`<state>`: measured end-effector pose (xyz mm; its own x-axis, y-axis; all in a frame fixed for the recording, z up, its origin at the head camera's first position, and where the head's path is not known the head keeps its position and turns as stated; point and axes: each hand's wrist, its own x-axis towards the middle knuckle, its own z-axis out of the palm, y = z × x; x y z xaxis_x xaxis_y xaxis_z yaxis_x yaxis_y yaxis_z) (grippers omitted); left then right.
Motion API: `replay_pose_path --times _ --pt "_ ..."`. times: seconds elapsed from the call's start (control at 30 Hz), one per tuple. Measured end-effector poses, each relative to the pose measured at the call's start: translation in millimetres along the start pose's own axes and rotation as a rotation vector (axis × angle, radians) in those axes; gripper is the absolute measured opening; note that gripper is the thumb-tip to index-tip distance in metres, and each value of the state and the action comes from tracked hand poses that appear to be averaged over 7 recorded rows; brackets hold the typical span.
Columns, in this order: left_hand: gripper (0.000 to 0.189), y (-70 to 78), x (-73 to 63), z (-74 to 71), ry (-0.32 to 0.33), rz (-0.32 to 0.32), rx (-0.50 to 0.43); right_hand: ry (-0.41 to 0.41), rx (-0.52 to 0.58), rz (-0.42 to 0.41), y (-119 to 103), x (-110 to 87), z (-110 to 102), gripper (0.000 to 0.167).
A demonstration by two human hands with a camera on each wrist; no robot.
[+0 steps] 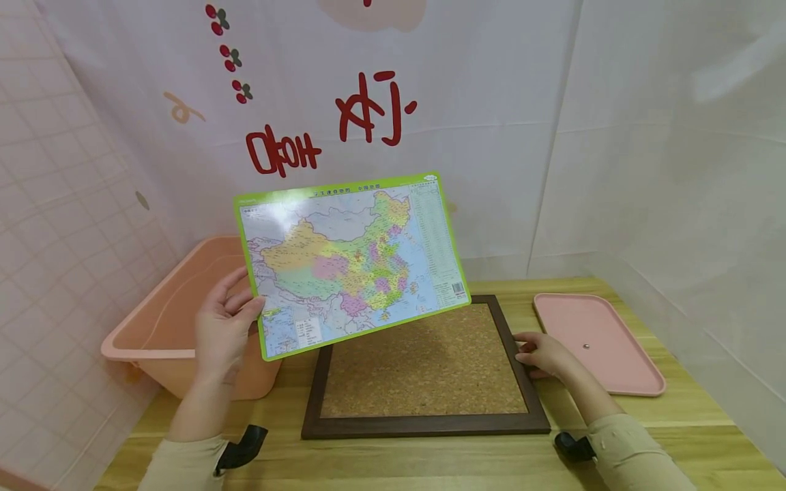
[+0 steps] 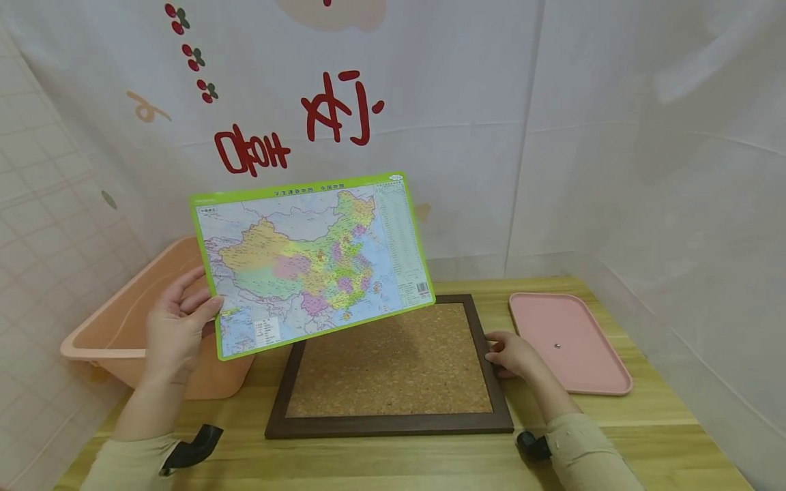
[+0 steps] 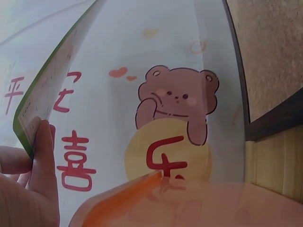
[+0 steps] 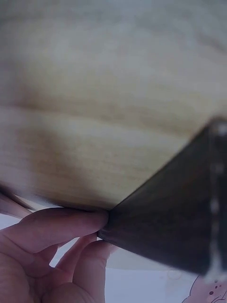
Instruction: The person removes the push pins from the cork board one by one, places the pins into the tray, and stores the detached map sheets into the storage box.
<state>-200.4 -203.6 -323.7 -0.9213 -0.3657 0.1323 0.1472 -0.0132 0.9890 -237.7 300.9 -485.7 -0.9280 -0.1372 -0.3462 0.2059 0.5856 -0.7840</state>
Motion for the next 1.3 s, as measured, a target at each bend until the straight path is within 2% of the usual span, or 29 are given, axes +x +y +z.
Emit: replay_pose_path --times 0.17,0.33,0.53,0.67,0.77,0.87,1.0,1.1,1.2,1.3 --pt "0.054 6.3 2.3 -8.1 0.047 -0.011 -0.062 0.001 -0.003 -0.003 -0.3 -0.3 0.5 0.054" --pt "0.053 13.2 5.0 -17.0 0.086 0.011 -0.081 -0.001 -0.004 0.005 -1.2 -0.4 0.4 0.054" --pt "0.054 20.2 10.8 -30.3 0.099 0.018 -0.165 0.000 -0.001 0.002 -1.1 -0.6 0.3 0.054" --pt "0.057 22.6 15.2 -41.0 0.108 -0.003 -0.167 0.002 0.002 0.005 -0.8 -0.9 0.2 0.054" --pt "0.057 24.6 17.6 -48.6 0.145 -0.028 -0.141 -0.002 0.007 0.005 -1.0 -1.3 0.1 0.055" --pt "0.057 27.0 18.7 -54.9 0.188 -0.053 -0.155 -0.002 0.008 0.003 -1.2 -1.4 0.3 0.055" --pt "0.058 28.7 19.6 -61.0 0.240 -0.061 -0.204 -0.003 0.001 0.001 -1.6 -1.3 0.3 0.054" --pt "0.058 29.2 20.9 -64.8 0.275 -0.049 -0.197 -0.005 0.005 0.002 -1.7 -1.1 0.2 0.054" --pt "0.057 28.5 22.6 -66.9 0.290 -0.071 -0.154 0.016 0.010 0.019 1.2 -16.2 -1.7 0.054" --pt "0.056 27.7 23.7 -69.4 0.291 -0.096 -0.173 0.040 0.013 0.034 4.0 -31.6 -3.2 0.054"
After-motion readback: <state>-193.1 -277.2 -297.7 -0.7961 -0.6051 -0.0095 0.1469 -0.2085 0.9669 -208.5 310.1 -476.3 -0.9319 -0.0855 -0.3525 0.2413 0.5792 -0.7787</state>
